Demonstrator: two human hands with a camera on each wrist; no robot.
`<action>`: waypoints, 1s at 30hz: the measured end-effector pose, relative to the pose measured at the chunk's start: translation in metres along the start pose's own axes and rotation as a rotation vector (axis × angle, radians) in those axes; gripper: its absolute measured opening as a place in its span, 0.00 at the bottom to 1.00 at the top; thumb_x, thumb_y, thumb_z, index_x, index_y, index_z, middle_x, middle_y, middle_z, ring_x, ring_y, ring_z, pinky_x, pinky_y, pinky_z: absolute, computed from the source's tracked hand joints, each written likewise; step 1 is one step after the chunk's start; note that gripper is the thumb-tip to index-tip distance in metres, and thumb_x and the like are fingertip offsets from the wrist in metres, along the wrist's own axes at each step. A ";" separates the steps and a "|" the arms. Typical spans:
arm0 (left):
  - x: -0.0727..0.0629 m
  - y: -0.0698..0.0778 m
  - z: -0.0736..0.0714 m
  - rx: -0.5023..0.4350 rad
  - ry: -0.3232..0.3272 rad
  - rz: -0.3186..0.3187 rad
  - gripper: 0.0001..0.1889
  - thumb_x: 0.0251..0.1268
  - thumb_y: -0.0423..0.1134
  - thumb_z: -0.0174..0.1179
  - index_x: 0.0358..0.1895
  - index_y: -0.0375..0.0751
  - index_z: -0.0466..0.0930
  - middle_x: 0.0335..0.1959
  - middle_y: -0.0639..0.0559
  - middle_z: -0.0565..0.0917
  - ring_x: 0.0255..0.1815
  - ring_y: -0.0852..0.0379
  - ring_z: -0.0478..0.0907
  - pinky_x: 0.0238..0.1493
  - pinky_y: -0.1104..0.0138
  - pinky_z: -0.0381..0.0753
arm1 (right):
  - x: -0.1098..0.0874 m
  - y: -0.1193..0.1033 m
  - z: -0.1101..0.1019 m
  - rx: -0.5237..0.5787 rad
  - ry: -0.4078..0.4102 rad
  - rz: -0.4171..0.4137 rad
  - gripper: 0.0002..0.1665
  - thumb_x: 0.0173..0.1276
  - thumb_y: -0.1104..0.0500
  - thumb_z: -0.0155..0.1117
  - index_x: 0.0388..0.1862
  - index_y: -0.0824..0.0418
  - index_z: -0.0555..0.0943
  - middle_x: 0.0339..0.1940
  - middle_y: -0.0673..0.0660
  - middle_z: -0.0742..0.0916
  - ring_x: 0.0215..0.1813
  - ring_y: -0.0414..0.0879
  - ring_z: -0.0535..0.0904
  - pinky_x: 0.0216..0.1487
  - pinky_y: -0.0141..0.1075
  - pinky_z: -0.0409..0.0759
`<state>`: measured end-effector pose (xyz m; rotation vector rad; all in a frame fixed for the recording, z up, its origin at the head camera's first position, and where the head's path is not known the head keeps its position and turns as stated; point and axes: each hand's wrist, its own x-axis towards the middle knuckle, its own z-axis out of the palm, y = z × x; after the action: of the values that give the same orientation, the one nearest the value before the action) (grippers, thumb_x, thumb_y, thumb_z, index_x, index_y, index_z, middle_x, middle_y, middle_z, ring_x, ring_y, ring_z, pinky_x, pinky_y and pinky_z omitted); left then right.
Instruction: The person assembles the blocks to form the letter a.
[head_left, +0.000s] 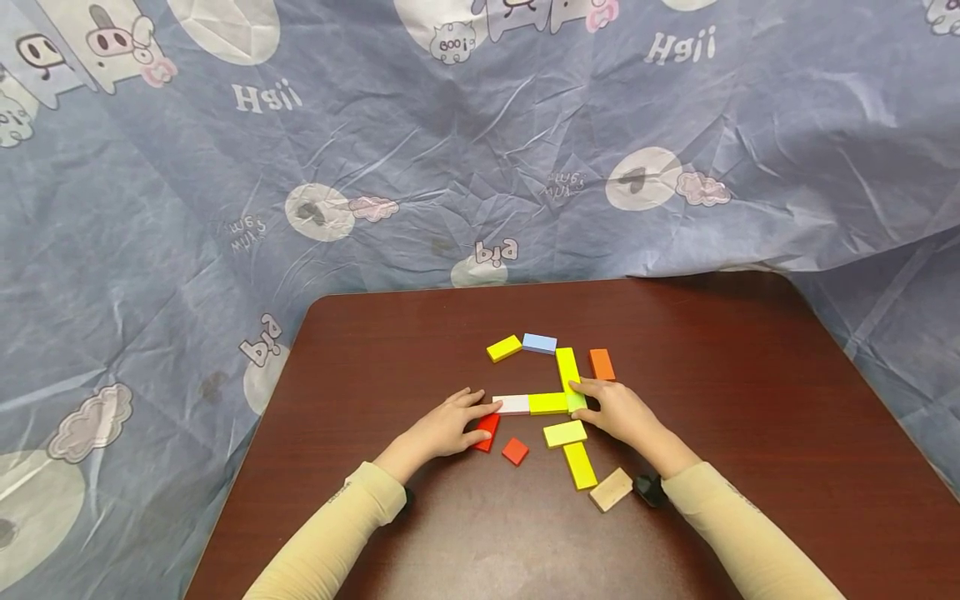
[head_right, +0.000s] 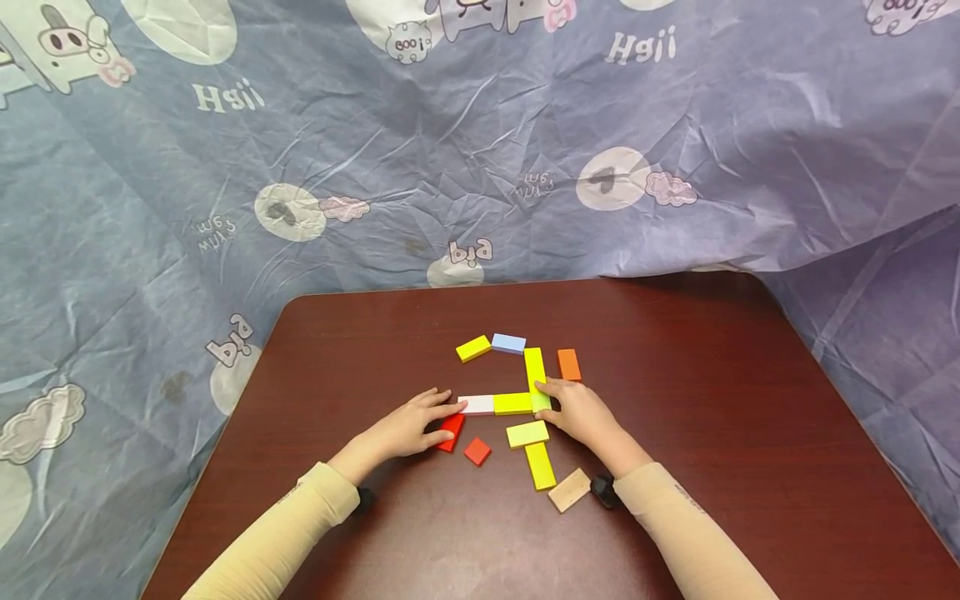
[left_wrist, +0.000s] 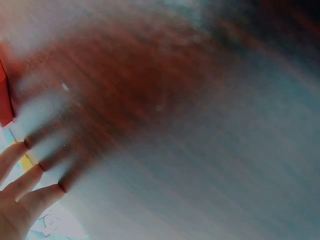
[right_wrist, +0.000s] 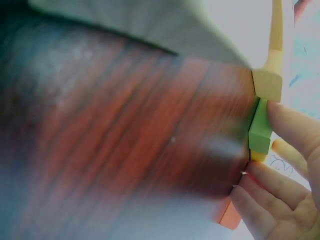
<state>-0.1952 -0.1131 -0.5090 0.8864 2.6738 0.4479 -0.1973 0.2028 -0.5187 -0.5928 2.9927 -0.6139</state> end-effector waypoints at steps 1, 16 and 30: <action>0.000 0.000 0.000 -0.001 -0.002 0.000 0.29 0.70 0.50 0.60 0.73 0.54 0.68 0.74 0.39 0.65 0.77 0.34 0.57 0.71 0.47 0.65 | 0.000 0.001 0.000 0.006 -0.003 0.002 0.34 0.60 0.53 0.74 0.64 0.62 0.78 0.61 0.65 0.83 0.62 0.60 0.79 0.60 0.53 0.77; 0.000 -0.002 0.001 0.011 0.008 0.010 0.29 0.69 0.51 0.60 0.73 0.53 0.68 0.74 0.39 0.66 0.76 0.34 0.58 0.71 0.47 0.65 | -0.020 -0.025 -0.005 -0.028 0.156 -0.080 0.20 0.59 0.58 0.75 0.50 0.62 0.86 0.50 0.60 0.85 0.54 0.56 0.81 0.54 0.50 0.81; 0.000 -0.003 0.003 0.010 0.016 0.019 0.29 0.69 0.50 0.60 0.72 0.53 0.69 0.73 0.38 0.67 0.76 0.33 0.59 0.71 0.47 0.65 | -0.023 -0.050 0.006 -0.071 0.058 -0.195 0.17 0.53 0.56 0.79 0.41 0.60 0.89 0.33 0.49 0.83 0.35 0.40 0.72 0.36 0.33 0.75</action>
<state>-0.1959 -0.1145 -0.5126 0.9154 2.6870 0.4476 -0.1571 0.1661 -0.5063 -0.8953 3.0440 -0.5445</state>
